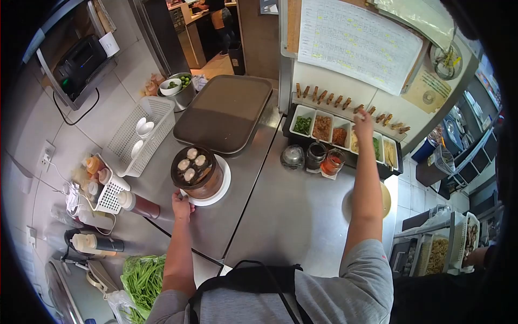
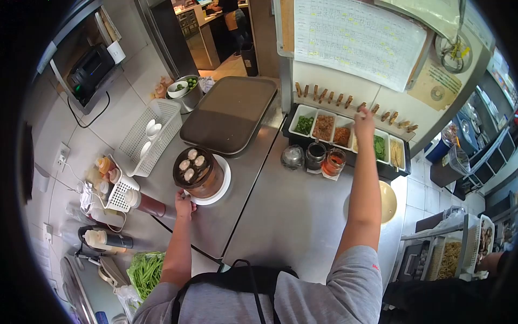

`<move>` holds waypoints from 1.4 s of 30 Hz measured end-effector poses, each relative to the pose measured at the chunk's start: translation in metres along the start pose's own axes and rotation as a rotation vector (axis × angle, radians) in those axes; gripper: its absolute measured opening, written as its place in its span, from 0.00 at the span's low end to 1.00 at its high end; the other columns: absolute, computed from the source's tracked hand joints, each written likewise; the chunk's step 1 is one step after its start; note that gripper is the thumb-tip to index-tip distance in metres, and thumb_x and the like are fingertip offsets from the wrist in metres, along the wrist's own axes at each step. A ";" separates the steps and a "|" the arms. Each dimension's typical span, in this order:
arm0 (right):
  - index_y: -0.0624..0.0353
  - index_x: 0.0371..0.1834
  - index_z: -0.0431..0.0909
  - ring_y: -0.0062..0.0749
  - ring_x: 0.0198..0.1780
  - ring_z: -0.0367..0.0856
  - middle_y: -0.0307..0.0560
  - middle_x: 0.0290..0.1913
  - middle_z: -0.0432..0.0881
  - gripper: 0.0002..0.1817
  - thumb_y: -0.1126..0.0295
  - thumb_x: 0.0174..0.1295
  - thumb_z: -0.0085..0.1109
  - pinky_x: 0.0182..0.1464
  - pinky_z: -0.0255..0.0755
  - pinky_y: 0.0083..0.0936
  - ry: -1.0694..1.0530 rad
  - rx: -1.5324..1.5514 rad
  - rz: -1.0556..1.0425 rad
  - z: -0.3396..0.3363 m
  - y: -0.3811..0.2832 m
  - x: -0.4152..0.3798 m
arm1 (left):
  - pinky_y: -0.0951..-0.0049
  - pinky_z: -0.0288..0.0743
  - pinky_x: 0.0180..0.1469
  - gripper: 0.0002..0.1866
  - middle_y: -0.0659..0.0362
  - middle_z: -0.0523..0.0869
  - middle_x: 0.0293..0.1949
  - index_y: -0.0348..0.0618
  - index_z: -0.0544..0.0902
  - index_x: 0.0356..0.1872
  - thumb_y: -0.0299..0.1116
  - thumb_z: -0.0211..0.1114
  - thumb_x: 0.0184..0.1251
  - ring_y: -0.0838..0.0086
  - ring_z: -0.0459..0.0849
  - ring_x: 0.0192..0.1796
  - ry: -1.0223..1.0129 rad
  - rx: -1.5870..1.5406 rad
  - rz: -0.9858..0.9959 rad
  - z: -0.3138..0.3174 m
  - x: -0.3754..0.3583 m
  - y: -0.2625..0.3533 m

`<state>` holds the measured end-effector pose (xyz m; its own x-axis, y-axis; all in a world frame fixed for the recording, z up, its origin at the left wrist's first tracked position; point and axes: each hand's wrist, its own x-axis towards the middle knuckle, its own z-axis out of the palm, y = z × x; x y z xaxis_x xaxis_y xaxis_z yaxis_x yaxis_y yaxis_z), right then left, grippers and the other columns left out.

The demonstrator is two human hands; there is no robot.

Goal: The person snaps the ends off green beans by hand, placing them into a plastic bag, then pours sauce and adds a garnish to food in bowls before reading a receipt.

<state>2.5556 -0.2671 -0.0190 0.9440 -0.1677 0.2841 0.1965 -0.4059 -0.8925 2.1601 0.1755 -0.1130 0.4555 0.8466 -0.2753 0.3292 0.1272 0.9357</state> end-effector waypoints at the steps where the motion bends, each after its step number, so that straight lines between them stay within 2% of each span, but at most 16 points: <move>1: 0.58 0.52 0.66 0.26 0.19 0.72 0.44 0.25 0.74 0.21 0.69 0.52 0.49 0.20 0.65 0.22 0.072 -0.090 -0.066 -0.001 0.003 0.012 | 0.83 0.64 0.10 0.16 0.61 0.73 0.20 0.40 0.61 0.50 0.25 0.46 0.60 0.82 0.68 0.12 0.001 -0.011 0.002 0.000 0.002 -0.001; 4: 0.59 0.52 0.67 0.32 0.24 0.74 0.48 0.25 0.74 0.22 0.70 0.51 0.49 0.27 0.67 0.27 0.158 -0.294 -0.194 -0.009 -0.007 0.025 | 0.84 0.64 0.11 0.16 0.60 0.73 0.21 0.39 0.60 0.50 0.25 0.47 0.60 0.82 0.69 0.13 0.012 -0.016 0.015 0.000 0.003 -0.004; 7: 0.60 0.50 0.68 0.47 0.38 0.74 0.56 0.34 0.75 0.21 0.72 0.48 0.47 0.42 0.67 0.33 0.189 -0.349 -0.217 -0.004 -0.026 0.021 | 0.84 0.64 0.11 0.16 0.61 0.72 0.20 0.40 0.61 0.50 0.26 0.47 0.60 0.83 0.69 0.12 0.015 -0.005 0.025 -0.001 0.000 -0.003; 11: 0.58 0.46 0.70 0.47 0.40 0.73 0.53 0.40 0.73 0.17 0.70 0.50 0.50 0.43 0.67 0.34 0.210 -0.353 -0.408 0.026 -0.040 -0.006 | 0.85 0.63 0.11 0.16 0.62 0.72 0.19 0.40 0.61 0.50 0.27 0.47 0.60 0.83 0.68 0.12 0.002 -0.010 0.030 -0.001 0.004 -0.007; 13: 0.58 0.44 0.71 0.45 0.40 0.74 0.53 0.38 0.74 0.16 0.70 0.50 0.51 0.41 0.68 0.34 -0.019 -0.158 -0.475 0.035 -0.079 -0.059 | 0.84 0.64 0.11 0.16 0.61 0.72 0.21 0.40 0.61 0.50 0.26 0.47 0.60 0.82 0.69 0.13 -0.011 -0.008 0.026 -0.001 0.005 -0.008; 14: 0.57 0.42 0.72 0.42 0.39 0.75 0.52 0.37 0.75 0.14 0.71 0.50 0.51 0.39 0.70 0.33 -0.215 -0.104 -0.312 0.038 -0.100 -0.090 | 0.84 0.64 0.11 0.16 0.60 0.73 0.22 0.39 0.60 0.50 0.26 0.47 0.60 0.82 0.69 0.13 -0.014 -0.007 0.024 -0.002 0.005 -0.008; 15: 0.57 0.40 0.73 0.41 0.39 0.75 0.51 0.36 0.76 0.12 0.72 0.50 0.52 0.39 0.70 0.31 -0.210 -0.070 -0.563 0.053 -0.090 -0.119 | 0.84 0.64 0.11 0.16 0.60 0.73 0.22 0.39 0.60 0.50 0.26 0.47 0.60 0.82 0.69 0.13 -0.009 0.003 0.031 -0.002 0.005 -0.006; 16: 0.57 0.39 0.74 0.41 0.40 0.75 0.51 0.38 0.76 0.11 0.72 0.50 0.53 0.41 0.70 0.30 -0.479 0.071 -0.425 0.053 -0.102 -0.157 | 0.83 0.65 0.11 0.16 0.60 0.73 0.22 0.39 0.61 0.50 0.26 0.47 0.61 0.82 0.69 0.13 -0.003 0.011 0.036 -0.002 0.004 -0.006; 17: 0.58 0.38 0.73 0.41 0.38 0.76 0.49 0.35 0.77 0.11 0.72 0.50 0.53 0.42 0.71 0.28 -0.586 0.170 -0.564 0.068 -0.080 -0.191 | 0.83 0.65 0.11 0.16 0.60 0.72 0.22 0.39 0.61 0.50 0.26 0.47 0.61 0.82 0.69 0.13 0.002 0.017 0.040 -0.002 0.003 -0.007; 20: 0.55 0.39 0.73 0.37 0.30 0.76 0.46 0.30 0.77 0.11 0.68 0.52 0.50 0.33 0.69 0.29 -1.037 0.033 -0.285 0.079 -0.055 -0.285 | 0.83 0.66 0.12 0.16 0.61 0.72 0.23 0.40 0.60 0.51 0.26 0.47 0.61 0.82 0.70 0.14 0.009 -0.033 0.082 -0.002 0.005 -0.015; 22: 0.54 0.35 0.74 0.39 0.29 0.75 0.46 0.28 0.76 0.09 0.68 0.51 0.50 0.33 0.69 0.30 -1.018 0.087 -0.208 0.083 -0.030 -0.328 | 0.84 0.68 0.15 0.17 0.61 0.72 0.25 0.40 0.60 0.52 0.25 0.47 0.60 0.82 0.71 0.17 0.024 -0.046 0.128 -0.001 -0.004 -0.012; 25: 0.53 0.30 0.74 0.40 0.31 0.75 0.45 0.28 0.76 0.06 0.69 0.50 0.50 0.34 0.70 0.32 -0.765 -0.070 -0.653 0.077 -0.025 -0.352 | 0.84 0.70 0.22 0.18 0.61 0.71 0.28 0.40 0.60 0.52 0.23 0.47 0.60 0.82 0.73 0.24 0.059 -0.081 0.240 -0.003 -0.017 -0.023; 30: 0.53 0.26 0.74 0.41 0.31 0.75 0.45 0.27 0.76 0.04 0.69 0.49 0.50 0.35 0.70 0.34 -0.801 -0.026 -0.561 0.075 -0.027 -0.347 | 0.85 0.66 0.31 0.18 0.64 0.69 0.30 0.40 0.63 0.51 0.20 0.47 0.58 0.82 0.69 0.30 0.050 -0.078 0.359 -0.007 -0.044 -0.045; 34: 0.53 0.26 0.74 0.41 0.32 0.75 0.45 0.27 0.76 0.04 0.69 0.49 0.51 0.34 0.70 0.34 -0.782 -0.019 -0.545 0.078 -0.024 -0.351 | 0.85 0.66 0.31 0.16 0.65 0.69 0.30 0.40 0.66 0.48 0.20 0.48 0.58 0.83 0.69 0.29 0.013 -0.135 0.380 -0.019 -0.070 -0.065; 38: 0.53 0.26 0.74 0.41 0.32 0.75 0.45 0.27 0.76 0.03 0.71 0.48 0.52 0.34 0.70 0.33 -0.766 0.068 -0.540 0.078 -0.020 -0.351 | 0.84 0.68 0.32 0.13 0.63 0.71 0.31 0.40 0.69 0.46 0.25 0.51 0.59 0.82 0.71 0.30 -0.014 -0.146 0.310 -0.031 -0.113 -0.075; 42: 0.54 0.28 0.75 0.40 0.30 0.76 0.46 0.27 0.77 0.03 0.72 0.49 0.54 0.33 0.70 0.30 -0.798 0.118 -0.457 0.076 -0.013 -0.354 | 0.82 0.69 0.27 0.15 0.60 0.75 0.32 0.41 0.68 0.48 0.31 0.52 0.60 0.81 0.73 0.27 -0.184 -0.340 -0.074 -0.049 -0.202 -0.049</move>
<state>2.2389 -0.1341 -0.1345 0.6625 0.6719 0.3311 0.5788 -0.1785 -0.7957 2.0111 0.0235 -0.0925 0.5919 0.7258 -0.3506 0.0879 0.3743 0.9231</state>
